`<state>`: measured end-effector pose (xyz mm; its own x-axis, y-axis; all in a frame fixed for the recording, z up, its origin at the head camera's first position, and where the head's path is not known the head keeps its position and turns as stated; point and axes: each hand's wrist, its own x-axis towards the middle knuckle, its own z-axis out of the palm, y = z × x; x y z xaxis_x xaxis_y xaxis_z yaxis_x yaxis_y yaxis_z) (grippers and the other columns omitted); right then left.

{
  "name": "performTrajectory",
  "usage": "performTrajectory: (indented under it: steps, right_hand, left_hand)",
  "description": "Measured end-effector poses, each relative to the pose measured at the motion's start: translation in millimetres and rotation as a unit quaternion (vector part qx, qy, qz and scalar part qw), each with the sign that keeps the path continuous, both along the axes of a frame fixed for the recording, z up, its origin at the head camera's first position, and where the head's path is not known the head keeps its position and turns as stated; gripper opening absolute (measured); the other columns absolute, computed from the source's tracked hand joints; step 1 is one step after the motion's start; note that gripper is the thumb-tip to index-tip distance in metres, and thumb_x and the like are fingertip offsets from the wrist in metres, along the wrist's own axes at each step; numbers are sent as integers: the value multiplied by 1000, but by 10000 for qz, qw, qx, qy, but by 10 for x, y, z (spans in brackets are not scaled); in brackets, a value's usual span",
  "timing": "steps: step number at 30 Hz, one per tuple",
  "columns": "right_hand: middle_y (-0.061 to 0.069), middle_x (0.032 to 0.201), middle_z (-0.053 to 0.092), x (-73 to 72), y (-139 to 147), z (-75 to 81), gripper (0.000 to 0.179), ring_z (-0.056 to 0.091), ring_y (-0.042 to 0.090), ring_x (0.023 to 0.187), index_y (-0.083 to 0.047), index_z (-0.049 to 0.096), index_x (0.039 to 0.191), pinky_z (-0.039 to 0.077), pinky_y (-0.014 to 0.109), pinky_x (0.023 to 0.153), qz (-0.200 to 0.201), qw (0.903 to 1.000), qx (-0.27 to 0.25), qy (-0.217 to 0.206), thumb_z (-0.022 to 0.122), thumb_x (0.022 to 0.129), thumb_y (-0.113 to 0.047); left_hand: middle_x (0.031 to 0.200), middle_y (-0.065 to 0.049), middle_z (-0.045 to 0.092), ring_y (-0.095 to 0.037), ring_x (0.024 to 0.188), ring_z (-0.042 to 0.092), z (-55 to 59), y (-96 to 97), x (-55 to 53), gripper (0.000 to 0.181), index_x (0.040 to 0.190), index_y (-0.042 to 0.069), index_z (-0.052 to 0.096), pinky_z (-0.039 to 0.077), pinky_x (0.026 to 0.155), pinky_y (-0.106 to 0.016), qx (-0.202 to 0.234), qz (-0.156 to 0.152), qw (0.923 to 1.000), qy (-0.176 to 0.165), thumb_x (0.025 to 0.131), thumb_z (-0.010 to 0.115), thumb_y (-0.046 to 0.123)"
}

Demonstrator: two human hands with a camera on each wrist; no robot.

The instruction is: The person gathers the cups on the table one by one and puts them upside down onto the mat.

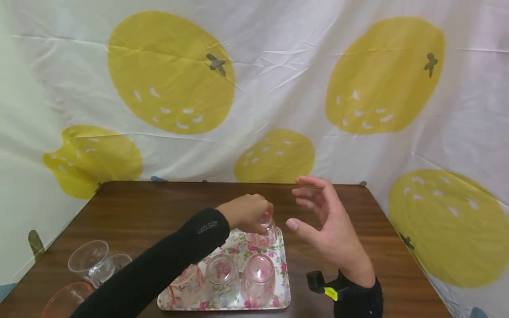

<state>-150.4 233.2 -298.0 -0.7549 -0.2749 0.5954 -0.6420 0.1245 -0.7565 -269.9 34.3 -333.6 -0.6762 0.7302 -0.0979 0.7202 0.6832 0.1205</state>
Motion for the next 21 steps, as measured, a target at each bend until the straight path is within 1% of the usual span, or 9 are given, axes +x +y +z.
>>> performTrajectory:
  steps: [5,9,13,18,21]
  right_hand:
    - [16,149,41,12,-17,22,75,51,28,130,2,32,149,46,26,108,-17,9999,57,-87,63,83,21]
    - [17,150,40,24,-27,25,76,50,29,130,2,32,150,46,27,108,-2,10000,49,-83,63,83,21]
    - [16,150,41,30,-41,27,76,51,27,129,2,32,149,46,27,108,-13,10000,27,-87,63,82,22]
    - [15,150,40,15,-76,36,77,50,26,130,1,32,150,46,27,108,-17,9998,103,-160,64,83,21]
    - [13,150,40,-2,-94,30,75,50,25,130,-1,32,150,45,26,108,7,9997,159,-187,64,85,19]
  left_hand:
    - [105,2,70,-14,93,65,-104,33,-62,40,117,15,72,57,85,-28,-23,-2,10000,-63,84,83,36]
    - [104,2,71,-14,93,66,-171,34,-87,38,115,16,73,57,86,-29,-90,10,9999,-82,84,83,35]
    - [106,1,72,-15,96,67,-215,17,-89,38,115,15,73,57,87,-29,-90,-19,9999,-77,84,83,35]
    - [106,2,72,-16,98,68,-240,13,-71,35,112,16,73,57,88,-30,-89,-33,9999,-35,84,83,34]
    - [107,1,72,-16,100,68,-256,11,-61,37,115,16,72,57,88,-30,-174,-62,9998,9,85,82,34]
